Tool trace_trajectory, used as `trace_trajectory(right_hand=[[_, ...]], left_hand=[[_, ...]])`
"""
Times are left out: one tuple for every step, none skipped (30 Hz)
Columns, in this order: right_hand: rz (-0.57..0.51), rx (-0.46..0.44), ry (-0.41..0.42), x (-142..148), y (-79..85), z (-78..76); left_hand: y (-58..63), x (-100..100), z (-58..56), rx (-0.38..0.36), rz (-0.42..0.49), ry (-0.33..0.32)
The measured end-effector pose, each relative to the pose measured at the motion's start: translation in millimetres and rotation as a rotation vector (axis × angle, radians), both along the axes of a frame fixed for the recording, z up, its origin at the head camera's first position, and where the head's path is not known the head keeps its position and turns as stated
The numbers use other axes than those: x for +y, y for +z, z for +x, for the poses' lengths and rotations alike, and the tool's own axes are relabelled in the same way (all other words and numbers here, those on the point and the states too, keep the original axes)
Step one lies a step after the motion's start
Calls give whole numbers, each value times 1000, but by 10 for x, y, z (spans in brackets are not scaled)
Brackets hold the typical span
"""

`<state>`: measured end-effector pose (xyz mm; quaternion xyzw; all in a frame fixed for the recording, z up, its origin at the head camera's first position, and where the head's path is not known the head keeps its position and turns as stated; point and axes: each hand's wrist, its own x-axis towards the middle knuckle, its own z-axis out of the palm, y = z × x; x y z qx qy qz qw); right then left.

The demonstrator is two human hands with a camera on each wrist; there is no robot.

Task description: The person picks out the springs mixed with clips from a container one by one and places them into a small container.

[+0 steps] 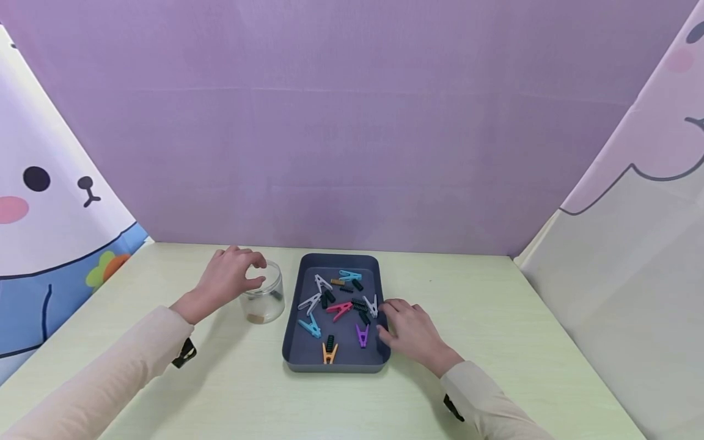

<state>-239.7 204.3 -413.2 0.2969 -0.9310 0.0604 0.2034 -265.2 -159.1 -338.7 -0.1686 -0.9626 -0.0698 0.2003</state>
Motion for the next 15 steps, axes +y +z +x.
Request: trace_trajectory(right_hand=[[0,0,0,-1,-1,0],[-1,0,-1,-1,0,1],[-2,-2,-1,-2,2,1],[-3,-3,-2,-2,2,1],[-4,-5,-3,-2,3,0],[-4,-7,-4,-1,3,0],[-5,-10,-6,-1,3,0],[-6,-13,-7,0,2,-1],[-5,-14,-9,-1,0,-3],[-5,-13,-10,-1,-3,-4],[-5,-13,-8,0,-4,-5],[-4,-13,-9,0,-5,-5],[-3,-12,-8,0,-6,-6],[-3,-12,-8,0,-7,-7],[-1,-11,-8,-1,-7,-8]], left_hand=[[9,13,5,5,0,-3],[22,25,11,9,2,-7],[34,39,17,13,6,-12],[47,54,23,18,10,-18],[59,69,29,22,14,-24],[72,89,37,24,20,-32],[83,108,45,24,28,-38],[94,128,52,24,32,-45],[101,150,59,24,37,-53],[108,171,66,24,41,-61],[115,193,74,23,43,-69],[119,217,83,23,47,-77],[121,242,92,22,46,-83],[123,267,100,21,43,-89],[122,292,109,20,37,-94]])
